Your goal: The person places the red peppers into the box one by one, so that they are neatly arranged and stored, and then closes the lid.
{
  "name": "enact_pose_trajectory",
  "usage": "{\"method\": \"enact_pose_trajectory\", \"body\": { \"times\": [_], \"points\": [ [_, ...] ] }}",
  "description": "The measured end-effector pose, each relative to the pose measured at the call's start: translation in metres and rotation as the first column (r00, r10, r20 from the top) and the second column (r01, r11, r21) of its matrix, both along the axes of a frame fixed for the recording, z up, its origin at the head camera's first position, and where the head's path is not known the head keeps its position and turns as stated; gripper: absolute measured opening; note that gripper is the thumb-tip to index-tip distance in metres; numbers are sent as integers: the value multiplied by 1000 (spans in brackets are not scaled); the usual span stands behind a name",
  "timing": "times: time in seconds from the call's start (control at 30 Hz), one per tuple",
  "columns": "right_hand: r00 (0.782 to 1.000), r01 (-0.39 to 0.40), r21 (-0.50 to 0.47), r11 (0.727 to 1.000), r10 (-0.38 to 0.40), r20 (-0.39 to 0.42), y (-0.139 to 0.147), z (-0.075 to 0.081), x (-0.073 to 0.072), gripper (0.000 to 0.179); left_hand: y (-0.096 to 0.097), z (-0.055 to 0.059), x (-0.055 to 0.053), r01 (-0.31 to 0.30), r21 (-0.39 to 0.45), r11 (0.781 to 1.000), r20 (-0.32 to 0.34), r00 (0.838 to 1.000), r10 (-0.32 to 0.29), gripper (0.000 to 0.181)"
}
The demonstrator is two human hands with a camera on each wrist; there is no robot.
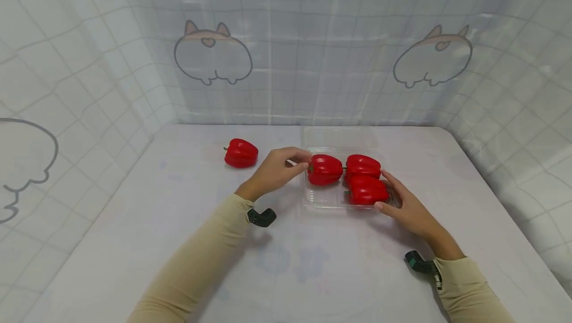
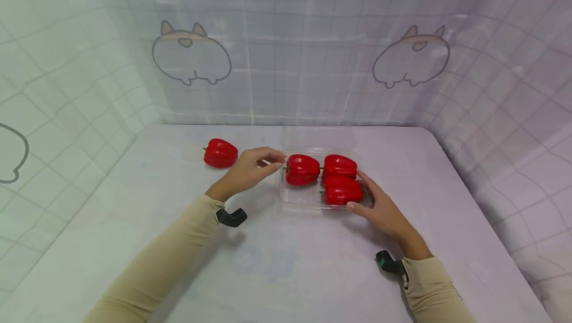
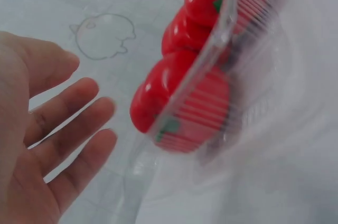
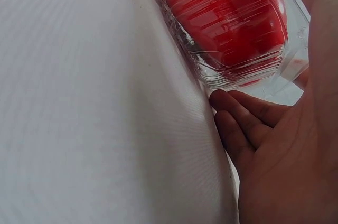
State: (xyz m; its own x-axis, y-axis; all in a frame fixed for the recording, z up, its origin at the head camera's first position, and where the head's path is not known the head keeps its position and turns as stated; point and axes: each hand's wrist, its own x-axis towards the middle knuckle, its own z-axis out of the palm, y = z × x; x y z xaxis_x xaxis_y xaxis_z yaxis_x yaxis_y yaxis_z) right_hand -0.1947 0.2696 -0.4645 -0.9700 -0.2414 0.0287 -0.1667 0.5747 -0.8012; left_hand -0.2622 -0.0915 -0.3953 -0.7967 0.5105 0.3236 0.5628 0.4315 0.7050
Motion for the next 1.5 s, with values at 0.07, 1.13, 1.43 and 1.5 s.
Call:
{"method": "enact_pose_trajectory", "body": {
  "times": [0.07,1.13,1.43,1.5],
  "points": [
    [1000,0,-2,1000,0,-1,0,0,0,96,-4,-1,-2,-30,-8,1000,-26,999,29,30],
    [1000,15,-4,1000,-15,9,0,2,2,96,-77,-4,-26,-204,-90,975,-86,977,197,24],
    [1000,7,-18,1000,-6,5,0,0,2,94,-98,-4,-30,-281,-144,949,-166,952,256,20],
    [1000,-2,-28,1000,2,-1,0,0,1,93,-102,-3,-32,-319,-148,936,-185,939,291,20]
  ]
}}
